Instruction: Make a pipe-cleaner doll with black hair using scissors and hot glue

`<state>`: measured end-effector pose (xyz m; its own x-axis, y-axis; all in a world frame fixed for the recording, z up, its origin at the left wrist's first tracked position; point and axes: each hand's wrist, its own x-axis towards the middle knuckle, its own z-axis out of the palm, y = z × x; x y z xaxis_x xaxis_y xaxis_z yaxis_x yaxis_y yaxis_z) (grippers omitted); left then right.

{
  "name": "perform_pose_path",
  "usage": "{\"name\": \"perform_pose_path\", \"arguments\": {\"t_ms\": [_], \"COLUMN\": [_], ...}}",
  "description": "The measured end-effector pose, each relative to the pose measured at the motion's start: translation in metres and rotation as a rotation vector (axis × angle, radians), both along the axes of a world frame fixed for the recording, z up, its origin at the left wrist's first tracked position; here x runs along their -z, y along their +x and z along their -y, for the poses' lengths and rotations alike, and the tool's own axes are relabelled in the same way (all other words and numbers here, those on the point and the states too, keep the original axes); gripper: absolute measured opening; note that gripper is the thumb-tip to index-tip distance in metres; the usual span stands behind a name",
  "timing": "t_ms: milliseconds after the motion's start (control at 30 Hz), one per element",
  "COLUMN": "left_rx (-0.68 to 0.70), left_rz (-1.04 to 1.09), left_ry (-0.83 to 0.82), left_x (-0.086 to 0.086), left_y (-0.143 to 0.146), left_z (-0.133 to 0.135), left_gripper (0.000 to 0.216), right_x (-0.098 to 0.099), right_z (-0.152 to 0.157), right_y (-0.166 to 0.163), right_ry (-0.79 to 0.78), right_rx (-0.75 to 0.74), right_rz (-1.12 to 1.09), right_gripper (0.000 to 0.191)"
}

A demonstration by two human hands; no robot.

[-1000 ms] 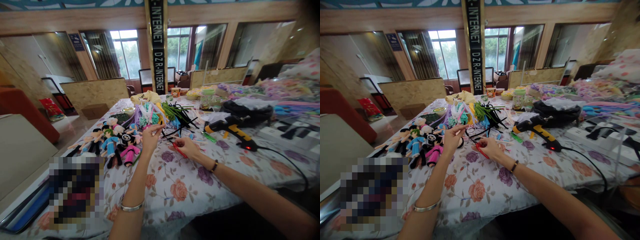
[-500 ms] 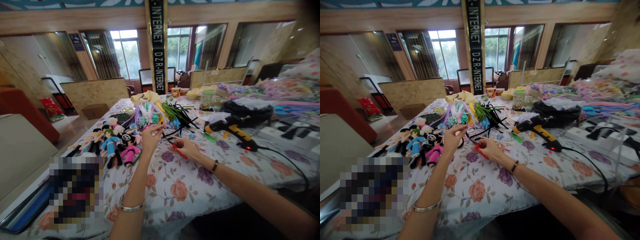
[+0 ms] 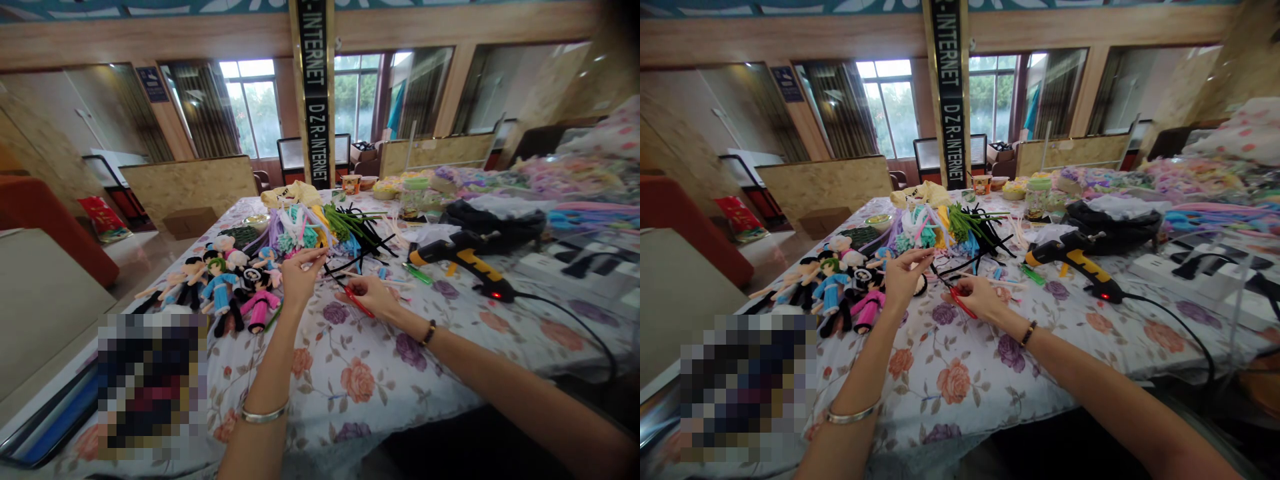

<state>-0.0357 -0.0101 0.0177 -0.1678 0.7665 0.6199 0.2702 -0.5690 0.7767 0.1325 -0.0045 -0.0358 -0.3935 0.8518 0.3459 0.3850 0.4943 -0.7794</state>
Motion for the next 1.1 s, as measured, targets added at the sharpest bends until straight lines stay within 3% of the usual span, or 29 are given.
{"name": "perform_pose_path", "arguments": {"t_ms": [1100], "left_rx": [0.049], "left_rz": [0.040], "left_ry": [-0.043], "left_x": [0.0046], "left_y": [0.0026], "left_z": [-0.0029], "left_gripper": [0.016], "right_x": [-0.0018], "right_z": [0.0009], "right_y": [0.0000], "right_ry": [0.005], "right_rx": [0.007], "right_rz": [0.003], "right_gripper": [0.046]}}
